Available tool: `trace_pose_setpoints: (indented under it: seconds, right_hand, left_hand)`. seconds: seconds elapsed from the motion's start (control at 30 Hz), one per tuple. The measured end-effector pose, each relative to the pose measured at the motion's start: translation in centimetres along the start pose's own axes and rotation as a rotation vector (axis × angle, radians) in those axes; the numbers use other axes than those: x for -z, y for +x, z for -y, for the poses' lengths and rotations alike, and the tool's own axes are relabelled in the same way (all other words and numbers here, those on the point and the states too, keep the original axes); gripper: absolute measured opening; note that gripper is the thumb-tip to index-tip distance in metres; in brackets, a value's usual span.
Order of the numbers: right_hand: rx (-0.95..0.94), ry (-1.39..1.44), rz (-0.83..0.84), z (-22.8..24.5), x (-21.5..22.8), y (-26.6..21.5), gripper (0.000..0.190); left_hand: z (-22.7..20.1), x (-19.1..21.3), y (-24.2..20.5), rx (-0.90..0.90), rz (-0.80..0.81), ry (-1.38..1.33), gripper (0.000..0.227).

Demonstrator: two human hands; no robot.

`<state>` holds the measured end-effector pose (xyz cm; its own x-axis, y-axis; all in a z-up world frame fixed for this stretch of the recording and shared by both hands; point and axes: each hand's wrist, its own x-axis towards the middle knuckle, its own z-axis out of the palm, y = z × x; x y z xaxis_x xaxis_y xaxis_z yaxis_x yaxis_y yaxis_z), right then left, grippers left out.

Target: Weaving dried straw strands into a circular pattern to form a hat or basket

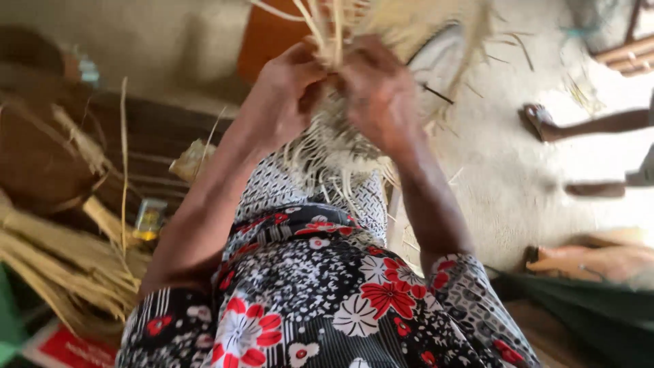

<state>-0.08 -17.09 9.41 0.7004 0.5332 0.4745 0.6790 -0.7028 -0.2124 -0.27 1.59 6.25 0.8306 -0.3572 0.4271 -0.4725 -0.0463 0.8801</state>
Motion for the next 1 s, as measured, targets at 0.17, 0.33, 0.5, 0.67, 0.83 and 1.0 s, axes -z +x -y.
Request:
trace_pose_setpoints:
  seconds: [0.17,0.33,0.5,0.67,0.83,1.0]
  right_hand:
    - [0.095,-0.063,-0.012,-1.1,-0.8,-1.6,0.012]
    - [0.155,0.024,-0.192,-3.5,-4.3,-3.2,0.024]
    - [0.044,0.151,-0.159,-2.0,-2.2,0.4,0.022]
    - [0.101,0.084,-0.163,-3.3,-3.3,-1.7,0.012]
    - [0.175,0.039,-0.163,-2.9,-1.8,-1.8,0.013]
    - [0.096,0.05,-0.163,-5.1,-6.4,-1.9,0.004]
  left_hand:
    - [1.3,0.0,-0.4,0.206,0.01,-0.127,0.015]
    - [3.4,-0.5,-0.7,0.113,0.032,-0.008,0.01]
    - [1.1,-1.7,-0.8,0.06,-0.058,0.121,0.008]
    - [4.0,-1.4,-1.8,0.115,-0.105,0.048,0.022]
    - [3.7,-2.3,-0.7,0.294,-0.103,-0.153,0.032]
    - [5.5,-2.2,-1.7,0.2,-0.034,-0.096,0.011]
